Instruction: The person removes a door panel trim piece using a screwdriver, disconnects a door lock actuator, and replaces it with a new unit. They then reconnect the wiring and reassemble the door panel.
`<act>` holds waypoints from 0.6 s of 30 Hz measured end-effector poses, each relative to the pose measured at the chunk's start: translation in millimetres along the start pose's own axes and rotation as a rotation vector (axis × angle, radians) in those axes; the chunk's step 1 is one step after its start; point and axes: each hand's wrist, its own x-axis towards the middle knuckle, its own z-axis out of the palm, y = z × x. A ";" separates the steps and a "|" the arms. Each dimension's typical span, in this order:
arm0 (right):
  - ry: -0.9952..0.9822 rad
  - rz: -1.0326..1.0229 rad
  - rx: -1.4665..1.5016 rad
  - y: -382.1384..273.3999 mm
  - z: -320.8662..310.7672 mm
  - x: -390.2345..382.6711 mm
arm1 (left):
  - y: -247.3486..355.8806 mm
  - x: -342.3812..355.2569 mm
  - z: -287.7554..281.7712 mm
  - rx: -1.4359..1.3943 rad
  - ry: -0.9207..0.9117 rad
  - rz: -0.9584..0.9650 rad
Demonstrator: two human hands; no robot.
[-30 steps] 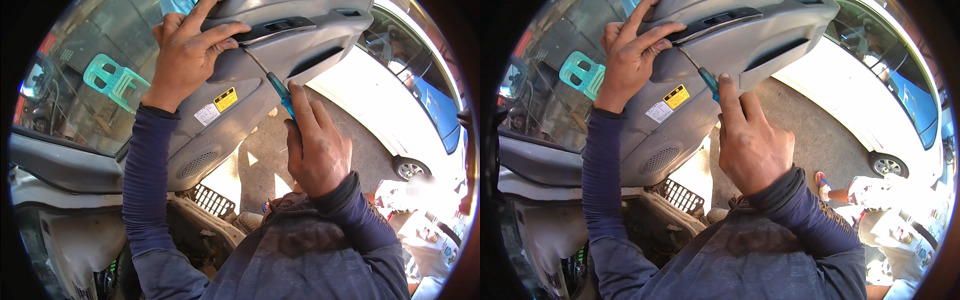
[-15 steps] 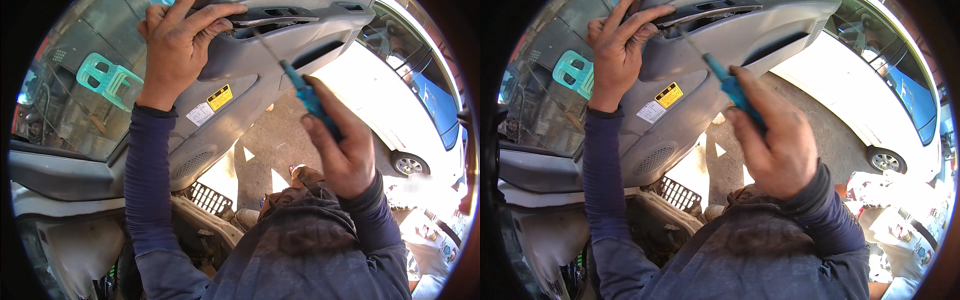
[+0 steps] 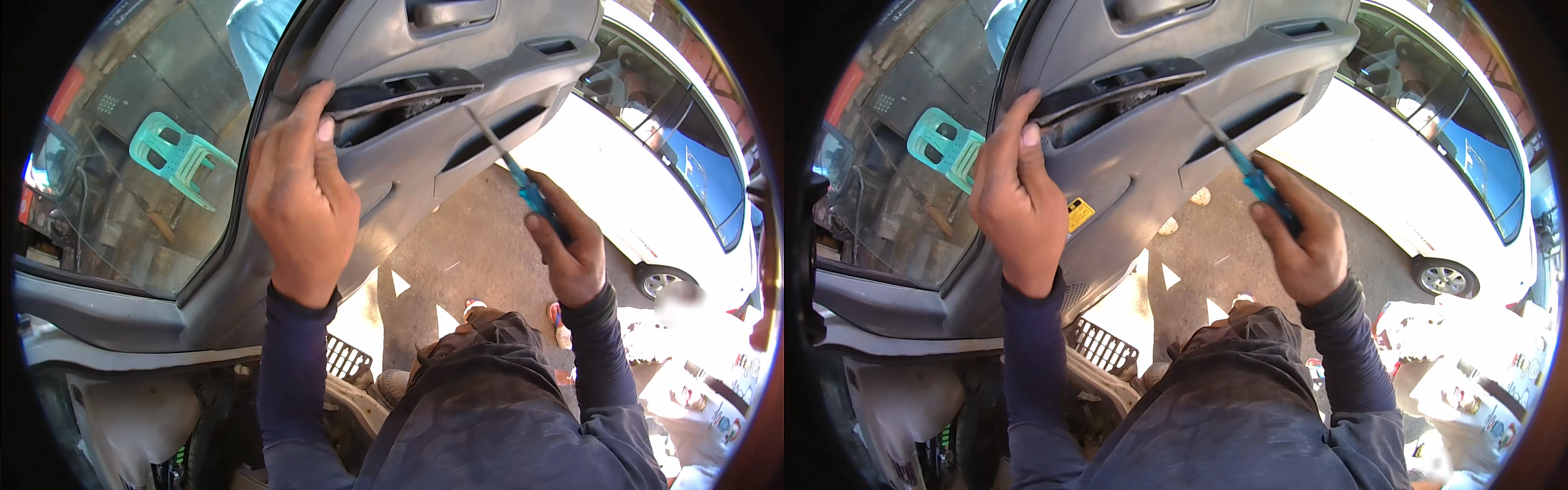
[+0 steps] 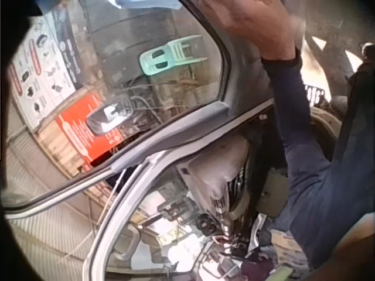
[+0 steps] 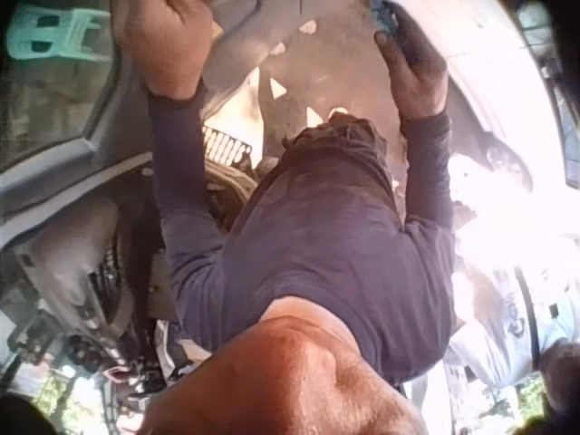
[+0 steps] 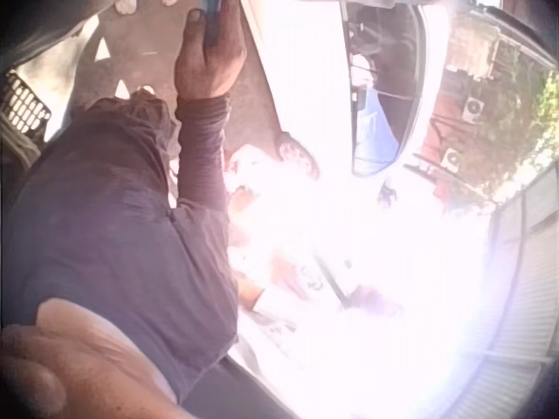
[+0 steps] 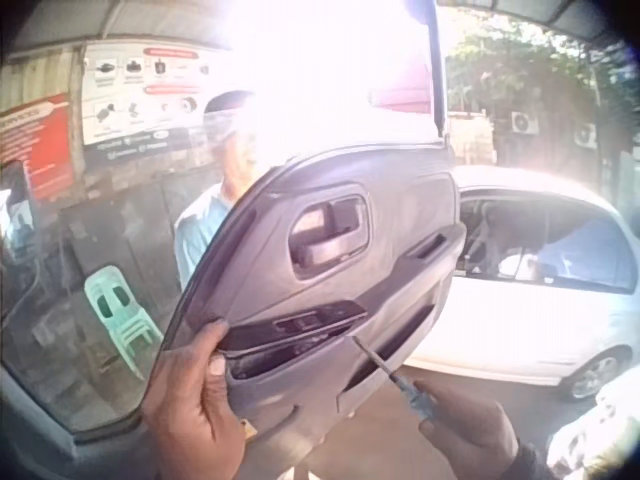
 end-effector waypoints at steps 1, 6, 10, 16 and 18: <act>0.003 0.031 0.044 7.7 -8.1 0.3 | 6.8 -0.1 0.2 -0.032 0.006 -0.071; 0.035 -0.075 0.048 41.8 -25.6 18.5 | 35.9 12.5 0.6 -0.181 -0.078 -0.515; 0.012 -0.128 -0.046 48.8 -39.1 38.6 | 44.9 21.7 0.3 -0.200 -0.011 -0.634; -0.036 -0.116 0.254 29.7 -38.5 60.8 | 36.6 10.9 -13.3 -0.331 0.084 -0.774; -0.055 -0.116 0.251 19.8 -28.3 73.5 | 35.4 4.5 -17.8 -0.360 0.072 -0.772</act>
